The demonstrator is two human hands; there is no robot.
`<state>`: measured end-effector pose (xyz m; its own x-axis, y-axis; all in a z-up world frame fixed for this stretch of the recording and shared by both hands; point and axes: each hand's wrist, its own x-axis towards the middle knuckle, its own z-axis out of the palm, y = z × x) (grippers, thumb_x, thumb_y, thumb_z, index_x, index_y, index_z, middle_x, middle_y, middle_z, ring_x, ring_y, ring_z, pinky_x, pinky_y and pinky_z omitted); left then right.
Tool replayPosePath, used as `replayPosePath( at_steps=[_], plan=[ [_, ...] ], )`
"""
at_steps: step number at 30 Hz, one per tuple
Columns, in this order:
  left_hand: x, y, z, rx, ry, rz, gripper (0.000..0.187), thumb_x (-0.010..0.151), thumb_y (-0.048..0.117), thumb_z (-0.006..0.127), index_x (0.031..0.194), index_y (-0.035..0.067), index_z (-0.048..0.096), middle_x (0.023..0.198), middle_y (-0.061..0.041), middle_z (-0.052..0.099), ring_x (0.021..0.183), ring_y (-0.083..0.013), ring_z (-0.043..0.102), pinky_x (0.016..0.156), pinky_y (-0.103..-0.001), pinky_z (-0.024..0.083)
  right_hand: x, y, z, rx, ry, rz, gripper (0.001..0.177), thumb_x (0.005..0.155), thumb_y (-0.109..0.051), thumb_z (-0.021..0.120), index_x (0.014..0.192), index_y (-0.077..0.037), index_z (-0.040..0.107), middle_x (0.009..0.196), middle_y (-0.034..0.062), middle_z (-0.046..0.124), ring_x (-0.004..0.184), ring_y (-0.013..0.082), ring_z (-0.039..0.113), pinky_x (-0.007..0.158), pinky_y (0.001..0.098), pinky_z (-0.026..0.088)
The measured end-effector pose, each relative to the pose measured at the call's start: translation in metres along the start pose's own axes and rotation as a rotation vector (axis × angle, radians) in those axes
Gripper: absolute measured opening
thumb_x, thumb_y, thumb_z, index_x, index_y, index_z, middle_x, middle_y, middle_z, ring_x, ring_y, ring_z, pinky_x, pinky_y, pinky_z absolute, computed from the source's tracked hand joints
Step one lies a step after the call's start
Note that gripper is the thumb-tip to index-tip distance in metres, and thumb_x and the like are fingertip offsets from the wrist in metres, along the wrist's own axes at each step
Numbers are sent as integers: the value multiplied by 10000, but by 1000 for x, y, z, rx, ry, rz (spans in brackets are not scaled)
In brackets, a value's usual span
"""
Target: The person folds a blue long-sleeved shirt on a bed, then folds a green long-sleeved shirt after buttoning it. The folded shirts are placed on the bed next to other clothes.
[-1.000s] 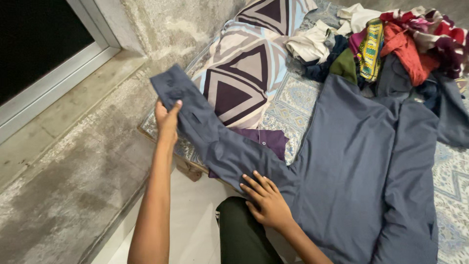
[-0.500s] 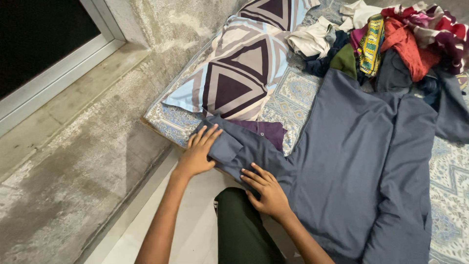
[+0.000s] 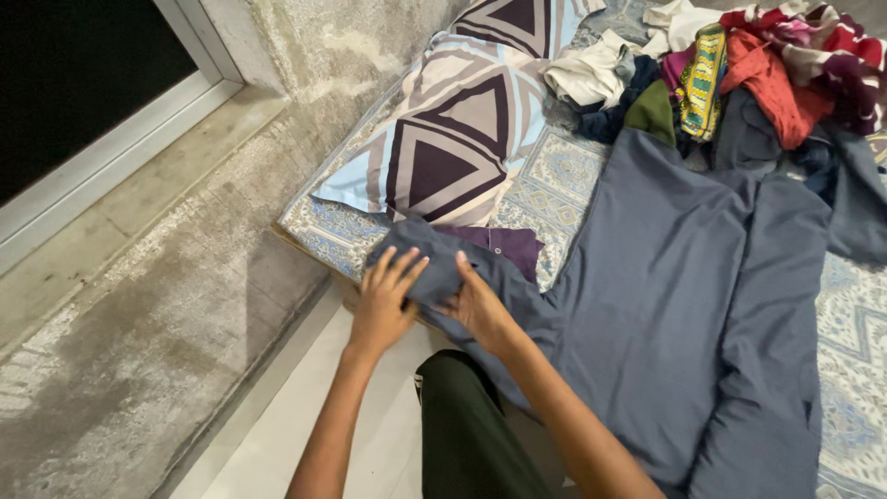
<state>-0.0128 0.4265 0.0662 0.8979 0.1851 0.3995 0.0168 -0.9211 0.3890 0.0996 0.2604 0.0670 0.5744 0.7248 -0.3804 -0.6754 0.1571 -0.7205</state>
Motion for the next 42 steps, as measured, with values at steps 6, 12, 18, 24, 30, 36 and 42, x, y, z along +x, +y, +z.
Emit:
replayPosePath(
  at_steps=[6, 12, 18, 24, 30, 36, 42],
  plan=[
    [-5, -17, -13, -118, -33, 72, 762, 888, 464, 712, 1536, 166, 443, 1618, -101, 420, 1513, -378, 297, 1186, -572, 195, 28, 36, -43, -495, 181, -361, 434, 963, -176, 700, 1354, -18, 601, 1145, 94, 683, 956, 160, 643, 755, 309, 533],
    [14, -75, 33, -189, 191, -307, 641, 950, 516, 727, 1311, 0, 604, 1320, -248, 635, 1276, -388, 568, 1090, -486, 427, -2, 59, -69, -378, 292, -509, 559, 917, -55, 670, 1443, -93, 488, 1252, 77, 615, 1027, 159, 653, 840, 324, 562],
    [28, -62, 32, -441, 263, -549, 454, 787, 332, 874, 973, -10, 639, 931, -175, 710, 864, -308, 686, 819, -389, 546, -87, 81, -81, -515, 252, -540, 487, 976, -113, 651, 1440, -69, 508, 1396, 102, 623, 1199, 196, 656, 1008, 331, 515],
    [27, 21, 2, -404, 511, -279, 335, 789, 118, 826, 1022, 30, 602, 964, -121, 673, 932, -292, 680, 852, -391, 525, -96, 79, -66, -492, 152, -541, 538, 999, -176, 630, 1495, -67, 454, 1499, 105, 540, 1385, 221, 517, 1136, 363, 404],
    [1, 101, 0, -381, 410, -18, 467, 690, -68, 695, 1132, 82, 687, 1119, -128, 663, 1085, -337, 631, 963, -417, 505, -77, 50, -33, -244, 105, -556, 572, 1046, -356, 534, 1542, -89, 436, 1542, 86, 491, 1372, 174, 456, 1131, 327, 347],
    [-38, 151, 42, -544, 193, 25, 594, 663, -50, 697, 1248, -49, 594, 1221, -217, 618, 1168, -428, 564, 1020, -465, 449, -80, 41, -58, 170, 76, -349, 204, 1043, -291, 655, 1116, -105, 615, 980, 13, 622, 904, 133, 605, 799, 321, 488],
    [-78, 153, 61, -857, 166, -49, 314, 915, 27, 687, 1228, 44, 709, 1218, -140, 775, 1213, -296, 735, 1097, -408, 536, -91, 39, -91, 212, 254, -301, 155, 972, -241, 663, 1091, -144, 682, 951, -6, 684, 869, 138, 639, 802, 333, 517]
  ],
)
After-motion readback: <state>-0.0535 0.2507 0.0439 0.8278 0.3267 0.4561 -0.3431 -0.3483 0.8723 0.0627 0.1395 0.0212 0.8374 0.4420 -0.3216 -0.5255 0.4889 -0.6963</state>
